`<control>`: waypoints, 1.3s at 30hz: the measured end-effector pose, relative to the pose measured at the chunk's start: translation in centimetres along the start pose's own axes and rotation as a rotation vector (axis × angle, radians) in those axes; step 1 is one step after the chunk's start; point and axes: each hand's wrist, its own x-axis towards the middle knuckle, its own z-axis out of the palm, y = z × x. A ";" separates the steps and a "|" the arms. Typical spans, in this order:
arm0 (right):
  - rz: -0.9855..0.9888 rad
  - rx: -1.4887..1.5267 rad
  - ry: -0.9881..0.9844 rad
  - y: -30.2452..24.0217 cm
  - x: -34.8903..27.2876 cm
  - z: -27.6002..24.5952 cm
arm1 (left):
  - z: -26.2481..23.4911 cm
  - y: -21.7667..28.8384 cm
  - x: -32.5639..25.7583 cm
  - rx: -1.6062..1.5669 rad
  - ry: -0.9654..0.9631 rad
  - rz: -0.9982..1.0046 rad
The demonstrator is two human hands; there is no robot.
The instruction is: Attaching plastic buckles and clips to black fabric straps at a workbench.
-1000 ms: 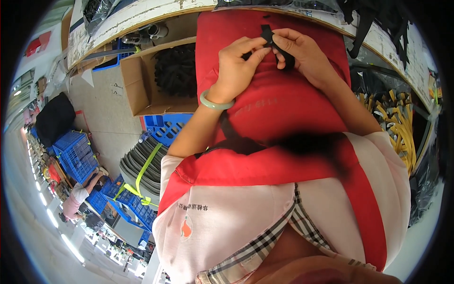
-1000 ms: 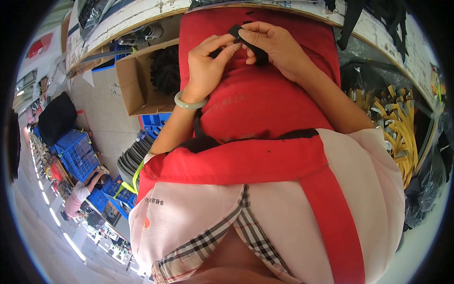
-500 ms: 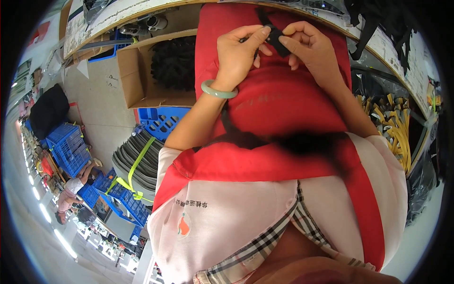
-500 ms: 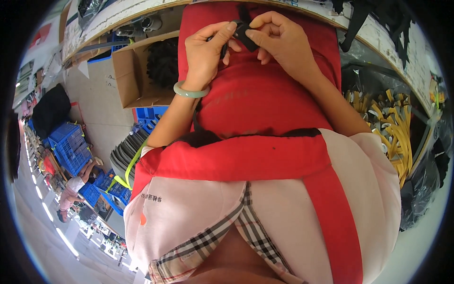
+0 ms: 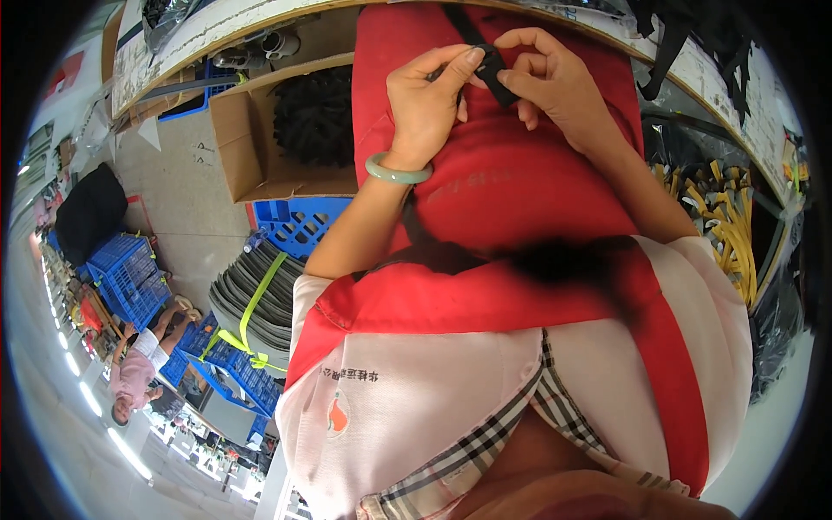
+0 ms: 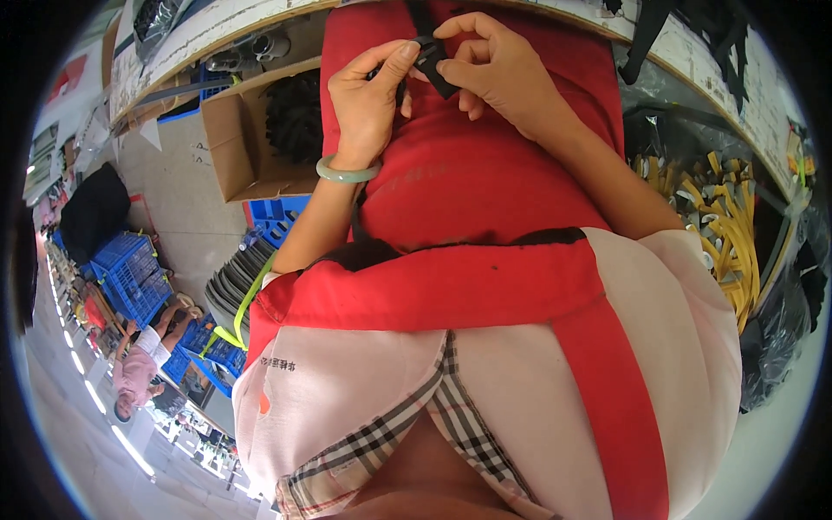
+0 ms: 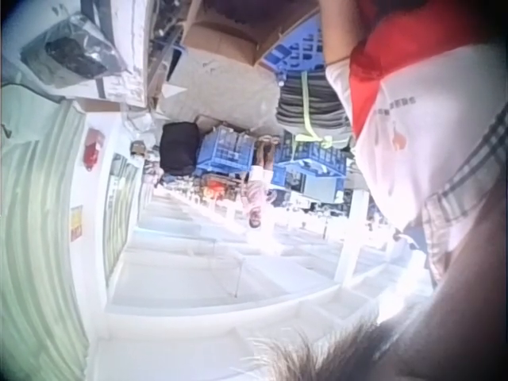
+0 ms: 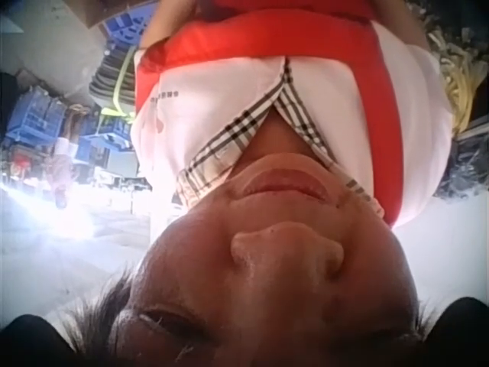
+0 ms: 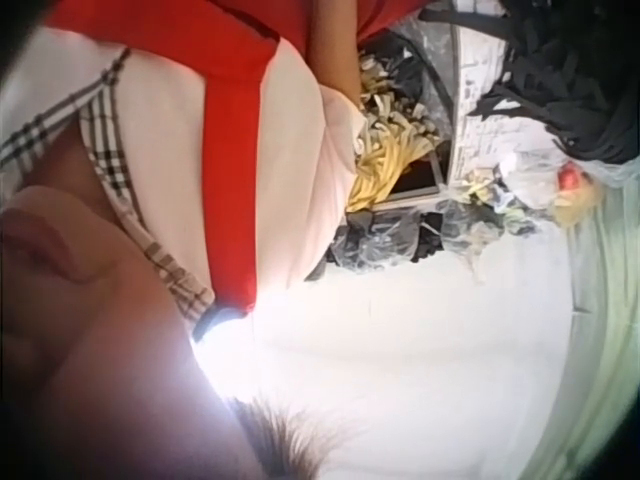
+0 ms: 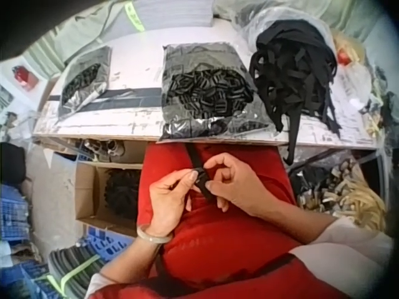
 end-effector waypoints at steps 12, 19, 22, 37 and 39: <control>0.135 0.260 -0.143 1.0 0.8 -1.4 | -0.9 0.9 -0.3 0.104 -0.122 -0.036; -0.016 0.114 0.033 2.5 1.3 -1.8 | -5.2 5.2 -2.3 0.190 -0.313 -0.176; -0.103 -0.095 0.320 2.2 -2.5 -5.1 | -12.9 9.7 -5.2 0.233 -0.187 -0.060; -0.226 -0.227 0.349 1.0 -5.5 -6.2 | -4.8 1.1 0.3 -0.034 -0.243 -0.318; -0.018 -0.274 0.068 0.5 -5.0 -3.8 | -0.4 0.8 0.7 -0.039 -0.404 -0.392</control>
